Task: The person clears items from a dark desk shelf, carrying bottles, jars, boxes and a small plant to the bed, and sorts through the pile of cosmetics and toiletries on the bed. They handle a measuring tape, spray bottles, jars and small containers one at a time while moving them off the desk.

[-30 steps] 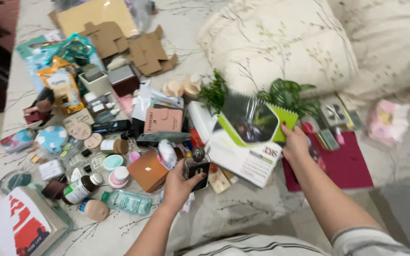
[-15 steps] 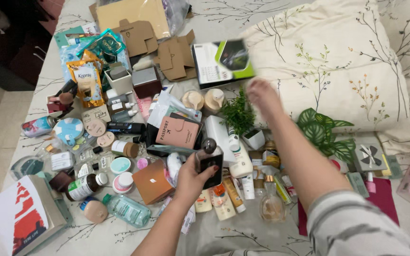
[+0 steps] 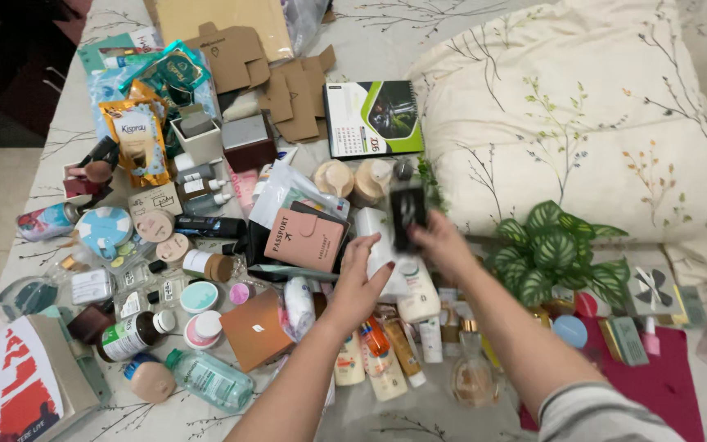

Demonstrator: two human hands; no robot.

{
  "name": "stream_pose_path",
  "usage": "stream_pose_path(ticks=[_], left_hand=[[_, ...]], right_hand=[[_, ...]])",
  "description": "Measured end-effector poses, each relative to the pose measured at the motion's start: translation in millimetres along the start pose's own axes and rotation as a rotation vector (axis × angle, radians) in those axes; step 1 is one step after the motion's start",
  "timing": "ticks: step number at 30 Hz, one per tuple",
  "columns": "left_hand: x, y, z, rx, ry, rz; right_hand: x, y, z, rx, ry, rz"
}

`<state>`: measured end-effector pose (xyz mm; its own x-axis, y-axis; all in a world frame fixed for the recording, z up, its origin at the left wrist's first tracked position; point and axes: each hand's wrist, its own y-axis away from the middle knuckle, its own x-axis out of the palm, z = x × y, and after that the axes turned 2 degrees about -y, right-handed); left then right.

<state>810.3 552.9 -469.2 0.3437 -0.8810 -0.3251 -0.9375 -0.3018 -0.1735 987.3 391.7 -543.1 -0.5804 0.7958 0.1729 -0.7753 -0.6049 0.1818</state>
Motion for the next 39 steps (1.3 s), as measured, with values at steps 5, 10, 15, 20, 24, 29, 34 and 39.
stream_pose_path(ticks=[5, 10, 15, 20, 24, 29, 34, 39], left_hand=[[-23, 23, 24, -0.125, 0.009, -0.044], [-43, 68, 56, -0.368, 0.137, -0.099], [-51, 95, 75, -0.478, 0.197, -0.13], [-40, 93, 69, -0.422, 0.337, -0.066], [-33, 84, 39, -0.209, 0.183, 0.018], [-27, 76, -26, -0.103, 0.014, 0.278], [-22, 97, -84, 0.334, -0.421, 0.528], [-4, 149, -115, 0.89, -0.453, 0.601]], right_hand=[[-37, -141, 16, 0.116, -0.045, -0.252], [-48, -212, 0, 0.214, -0.118, -0.374], [-55, -211, -10, 0.202, -0.115, -0.523], [-55, -147, -11, -0.054, -0.078, -0.289], [-56, -20, -25, -0.067, -0.02, -0.153], [-28, 167, -46, -0.079, 0.169, -0.233], [42, 327, -27, -0.045, 0.773, -0.338], [105, 459, 10, -0.122, 0.952, -0.52]])
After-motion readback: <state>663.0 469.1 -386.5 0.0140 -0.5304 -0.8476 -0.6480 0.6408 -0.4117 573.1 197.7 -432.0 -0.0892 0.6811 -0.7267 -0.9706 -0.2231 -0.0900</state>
